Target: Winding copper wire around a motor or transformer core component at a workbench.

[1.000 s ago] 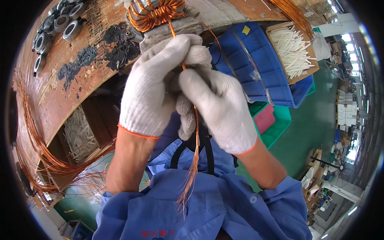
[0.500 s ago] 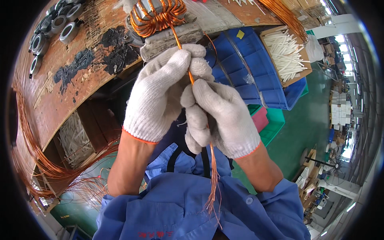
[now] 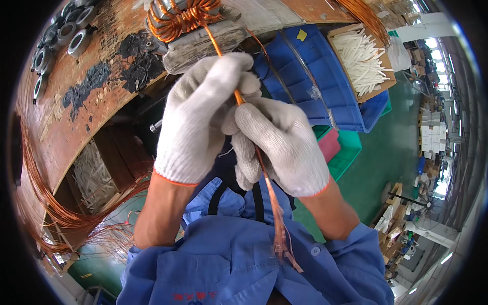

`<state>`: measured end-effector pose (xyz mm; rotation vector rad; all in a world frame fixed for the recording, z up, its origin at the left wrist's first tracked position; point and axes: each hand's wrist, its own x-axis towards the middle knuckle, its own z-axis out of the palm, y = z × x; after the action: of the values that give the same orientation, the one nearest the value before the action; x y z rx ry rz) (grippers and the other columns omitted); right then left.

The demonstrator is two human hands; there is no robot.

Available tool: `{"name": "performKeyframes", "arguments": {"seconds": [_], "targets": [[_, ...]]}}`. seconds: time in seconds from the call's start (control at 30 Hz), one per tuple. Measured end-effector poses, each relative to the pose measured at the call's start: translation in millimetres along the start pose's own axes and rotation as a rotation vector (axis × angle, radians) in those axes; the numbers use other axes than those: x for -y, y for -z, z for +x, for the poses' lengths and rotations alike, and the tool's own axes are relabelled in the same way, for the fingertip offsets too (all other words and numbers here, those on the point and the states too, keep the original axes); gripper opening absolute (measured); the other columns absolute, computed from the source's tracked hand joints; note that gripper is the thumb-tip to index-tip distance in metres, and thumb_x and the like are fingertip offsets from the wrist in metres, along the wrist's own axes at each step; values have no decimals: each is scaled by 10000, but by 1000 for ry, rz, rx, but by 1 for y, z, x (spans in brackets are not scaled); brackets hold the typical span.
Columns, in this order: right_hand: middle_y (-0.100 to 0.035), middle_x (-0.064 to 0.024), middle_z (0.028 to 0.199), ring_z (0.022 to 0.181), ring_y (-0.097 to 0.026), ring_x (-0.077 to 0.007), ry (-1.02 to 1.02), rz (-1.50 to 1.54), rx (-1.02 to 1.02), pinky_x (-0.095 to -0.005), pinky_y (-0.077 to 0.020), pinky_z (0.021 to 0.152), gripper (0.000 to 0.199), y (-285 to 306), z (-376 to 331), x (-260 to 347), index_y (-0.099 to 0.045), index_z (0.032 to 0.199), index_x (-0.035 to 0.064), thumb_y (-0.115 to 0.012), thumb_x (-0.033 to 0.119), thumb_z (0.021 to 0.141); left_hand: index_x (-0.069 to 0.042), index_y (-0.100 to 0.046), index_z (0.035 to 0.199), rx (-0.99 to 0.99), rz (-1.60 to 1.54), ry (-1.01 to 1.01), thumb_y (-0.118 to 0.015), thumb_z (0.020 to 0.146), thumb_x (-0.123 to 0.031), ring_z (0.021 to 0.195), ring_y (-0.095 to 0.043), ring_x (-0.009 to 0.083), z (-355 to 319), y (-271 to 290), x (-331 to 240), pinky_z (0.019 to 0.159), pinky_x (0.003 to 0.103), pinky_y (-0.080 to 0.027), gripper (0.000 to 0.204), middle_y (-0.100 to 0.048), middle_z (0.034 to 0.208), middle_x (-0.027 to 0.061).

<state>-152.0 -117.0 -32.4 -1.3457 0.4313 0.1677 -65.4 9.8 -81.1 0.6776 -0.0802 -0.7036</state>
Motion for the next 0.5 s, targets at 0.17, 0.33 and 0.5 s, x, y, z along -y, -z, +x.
{"name": "performKeyframes", "arguments": {"seconds": [0.17, 0.33, 0.5], "targets": [[-584, -60, 654, 472, -564, -159, -161, 259, 130, -350, -512, 456, 317, 12, -10, -2, -641, 1041, -46, -541, 245, 1116, 21, -584, 1396, 202, -88, 108, -602, 1077, -272, 943, -702, 175, -3, 12, 1, 786, 308, -579, 433, -733, 1170, 130], [-456, 4, 612, 417, -373, -81, -229, 447, 160, -292, -328, 407, 315, 25, -35, -10, -634, 1042, -27, -531, 260, 1121, 58, -579, 1379, 289, -54, 140, -617, 1065, -271, 1025, -721, 231, -7, 10, 11, 812, 331, -594, 457, -727, 1175, 171], [-443, 12, 608, 416, -350, -71, -248, 459, 136, -275, -325, 406, 319, 38, -51, -18, -634, 1043, -25, -544, 273, 1117, 60, -620, 1332, 319, 23, 211, -641, 1053, -261, 1062, -719, 283, -15, 13, 17, 937, 404, -577, 427, -732, 1149, 186]]}}
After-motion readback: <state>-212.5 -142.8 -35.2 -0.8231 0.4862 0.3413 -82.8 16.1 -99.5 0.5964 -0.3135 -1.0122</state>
